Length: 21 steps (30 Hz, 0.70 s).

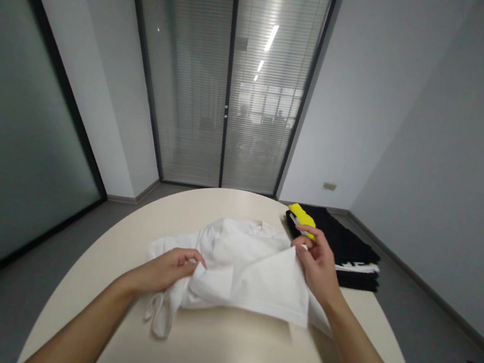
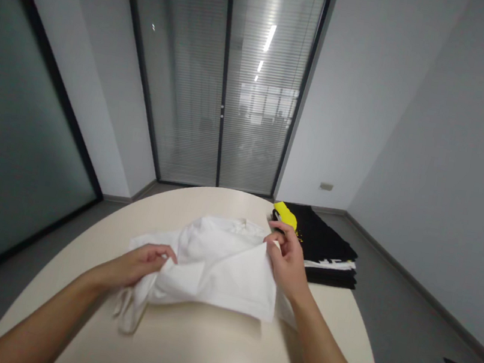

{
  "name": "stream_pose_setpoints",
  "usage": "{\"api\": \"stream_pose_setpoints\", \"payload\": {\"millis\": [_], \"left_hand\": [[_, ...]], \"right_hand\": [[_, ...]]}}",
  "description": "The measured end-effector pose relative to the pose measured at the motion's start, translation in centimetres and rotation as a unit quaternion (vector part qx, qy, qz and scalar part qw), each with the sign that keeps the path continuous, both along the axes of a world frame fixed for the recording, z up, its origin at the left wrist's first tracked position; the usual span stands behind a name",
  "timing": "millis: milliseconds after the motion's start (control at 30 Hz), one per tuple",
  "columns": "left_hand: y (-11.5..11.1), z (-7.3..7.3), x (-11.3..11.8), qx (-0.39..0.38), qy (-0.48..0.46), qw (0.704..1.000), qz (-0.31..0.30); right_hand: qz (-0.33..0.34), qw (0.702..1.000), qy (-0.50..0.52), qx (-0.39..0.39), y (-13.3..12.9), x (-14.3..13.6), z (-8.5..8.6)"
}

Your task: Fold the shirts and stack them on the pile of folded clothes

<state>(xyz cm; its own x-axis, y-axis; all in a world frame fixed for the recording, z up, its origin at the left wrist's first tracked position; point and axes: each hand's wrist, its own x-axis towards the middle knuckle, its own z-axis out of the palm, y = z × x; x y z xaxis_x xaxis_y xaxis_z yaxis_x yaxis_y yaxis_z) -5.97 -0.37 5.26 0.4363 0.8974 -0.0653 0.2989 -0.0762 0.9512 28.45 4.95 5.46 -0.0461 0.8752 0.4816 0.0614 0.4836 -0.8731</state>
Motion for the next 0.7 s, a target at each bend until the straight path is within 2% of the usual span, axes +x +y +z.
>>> {"api": "stream_pose_setpoints", "payload": {"millis": [67,133,167,200,233,267,300,367,400,467,567,700], "left_hand": [[-0.6,0.4,-0.1,-0.078,0.048,0.986,-0.138],[-0.9,0.5,-0.1,-0.133,0.041,0.963,-0.232],[-0.9,0.3,0.0,-0.140,0.016,0.960,-0.243],[-0.7,0.1,0.1,-0.126,-0.013,0.967,-0.222],[-0.5,-0.2,0.3,-0.087,-0.031,0.981,-0.170],[-0.2,-0.6,0.5,-0.022,-0.029,0.995,-0.096],[0.1,-1.2,0.7,0.061,-0.004,0.998,-0.013],[0.8,-2.4,1.0,0.219,0.088,0.965,0.116],[1.1,-3.2,1.1,0.269,0.135,0.943,0.144],[1.5,-4.5,1.0,0.305,0.195,0.921,0.144],[1.8,-5.7,0.9,0.280,0.215,0.928,0.118],[1.6,-5.1,1.3,0.290,0.213,0.926,0.114]], "right_hand": [[0.148,0.984,-0.049,-0.090,-0.6,0.8,0.6],[0.307,0.926,-0.120,-0.184,-1.3,1.3,1.4],[0.365,0.890,-0.158,-0.223,-1.6,1.3,1.7],[0.400,0.860,-0.193,-0.250,-1.9,1.2,2.0],[0.408,0.847,-0.221,-0.259,-2.1,0.9,2.1],[0.389,0.853,-0.246,-0.246,-2.3,0.5,2.1],[0.345,0.874,-0.268,-0.210,-2.3,0.0,2.0],[0.227,0.916,-0.320,-0.085,-2.2,-1.0,1.5],[0.177,0.918,-0.353,-0.022,-2.1,-1.5,1.1],[0.124,0.895,-0.426,0.051,-1.8,-2.2,0.4],[0.100,0.869,-0.482,0.047,-1.7,-2.8,-0.2],[0.127,0.862,-0.489,0.048,-2.0,-3.2,-0.1]]}}
